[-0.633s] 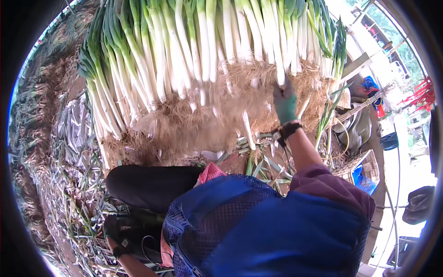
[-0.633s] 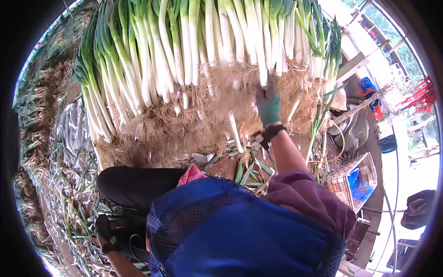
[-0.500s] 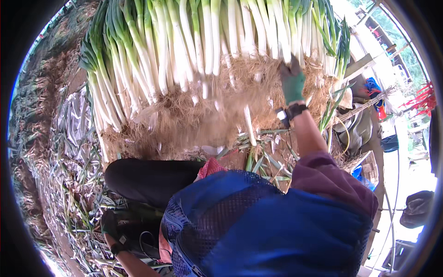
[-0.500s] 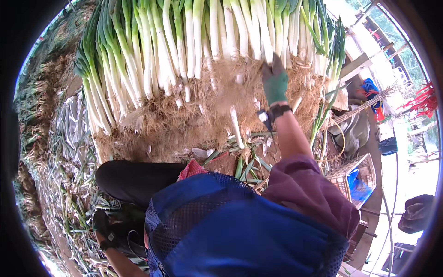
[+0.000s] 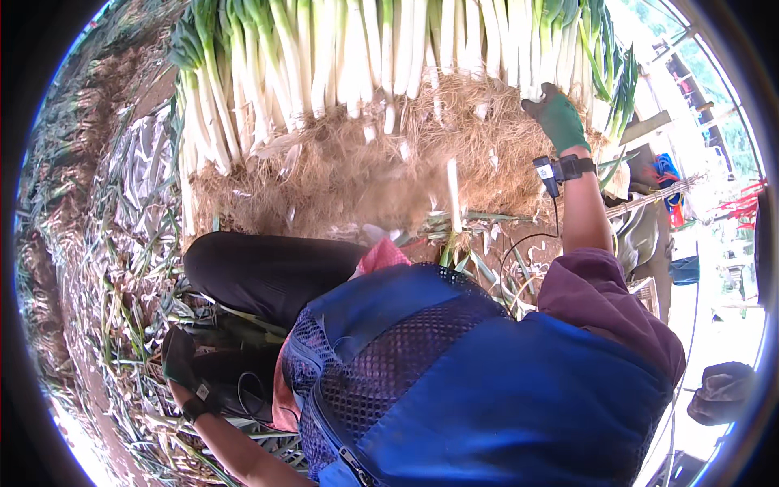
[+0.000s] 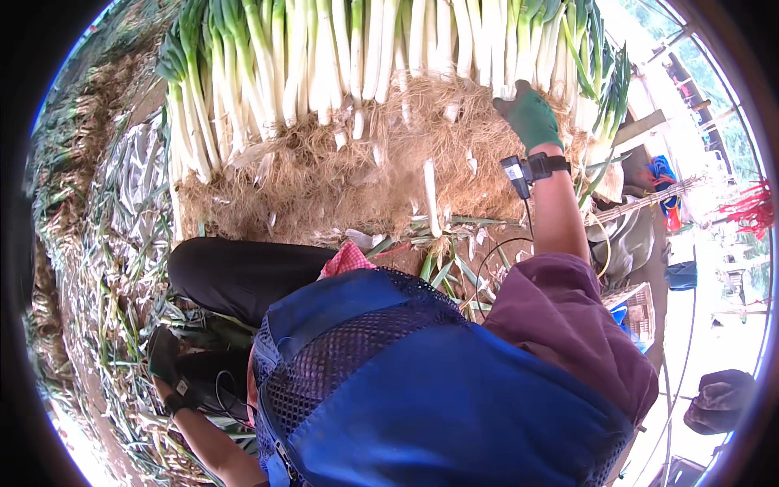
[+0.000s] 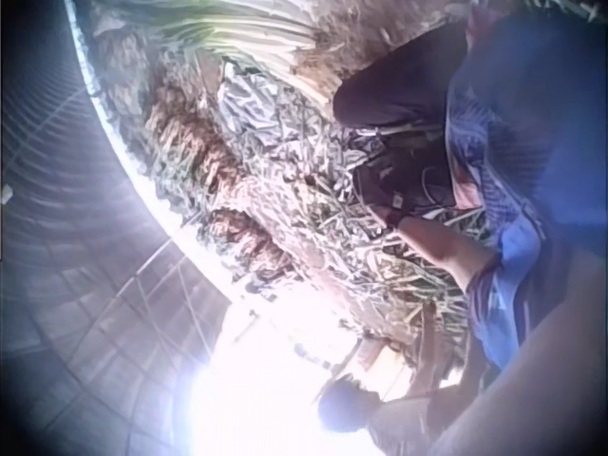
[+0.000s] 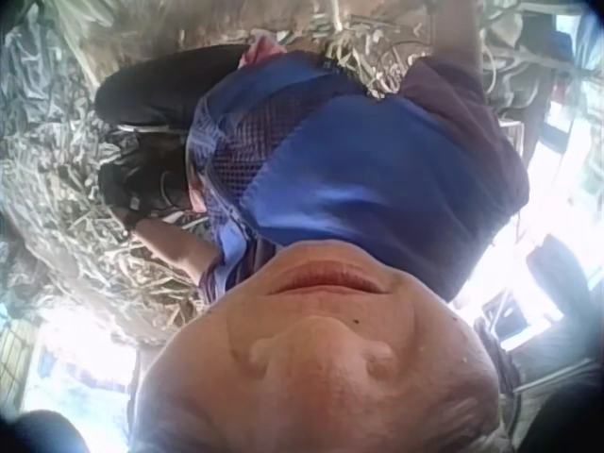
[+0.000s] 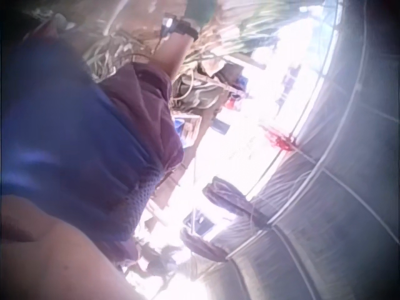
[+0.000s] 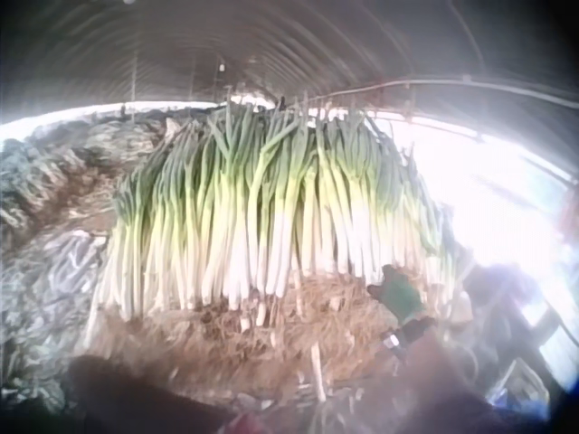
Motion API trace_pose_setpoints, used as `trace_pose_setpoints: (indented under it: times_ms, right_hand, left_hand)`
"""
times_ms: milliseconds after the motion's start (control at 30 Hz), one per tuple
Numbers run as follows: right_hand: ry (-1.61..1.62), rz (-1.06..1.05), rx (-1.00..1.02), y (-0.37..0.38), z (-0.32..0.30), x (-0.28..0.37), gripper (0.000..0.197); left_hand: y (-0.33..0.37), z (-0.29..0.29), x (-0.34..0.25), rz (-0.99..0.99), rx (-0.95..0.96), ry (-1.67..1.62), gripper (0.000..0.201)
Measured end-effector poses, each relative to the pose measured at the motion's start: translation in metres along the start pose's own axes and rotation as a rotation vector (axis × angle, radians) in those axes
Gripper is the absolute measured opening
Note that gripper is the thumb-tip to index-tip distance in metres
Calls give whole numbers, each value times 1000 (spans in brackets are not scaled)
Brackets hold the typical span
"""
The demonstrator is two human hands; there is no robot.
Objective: The person picks up leeks from a pile, peels away the outer layers by hand, and places the cleaned leeks onto a separate stack.
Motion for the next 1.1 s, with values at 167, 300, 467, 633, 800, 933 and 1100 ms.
trace_pose_setpoints:
  times_ms: [167, 300, 467, 633, 800, 933, 1100]
  right_hand:
    - [132, 59, -40, -34, 5, 34, 53]
    - [154, 48, -47, -47, 25, 36, 54]
    - [174, 24, -384, -22, 47, 12, 54]
    - [110, 30, -213, 9, 25, 18, 44]
    - [123, -127, -381, 31, -12, 63, 36]
    - [-50, -98, -321, 100, 4, 45, 38]
    - [-213, -13, -163, 109, -35, 85, 52]
  left_hand:
    - [-5, 11, 5, -36, -16, -31, 36]
    - [13, -3, -7, -30, -76, -66, 36]
    - [19, -7, -12, -30, -127, -98, 36]
    - [11, 10, -5, -45, -135, -111, 36]
    - [-19, 52, 9, -80, -65, -86, 36]
    - [-27, 74, 12, -80, -18, -68, 36]
    - [-36, 70, 10, -117, 13, -59, 36]
Point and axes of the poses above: each hand's wrist, its own y-axis towards the middle knuckle, its own z-axis out of the palm, x = y × z, the point moved 1 cm from there along y, towards the middle knuckle, and after that the axes turned 12 degrees about x, right-handed, at the moved point
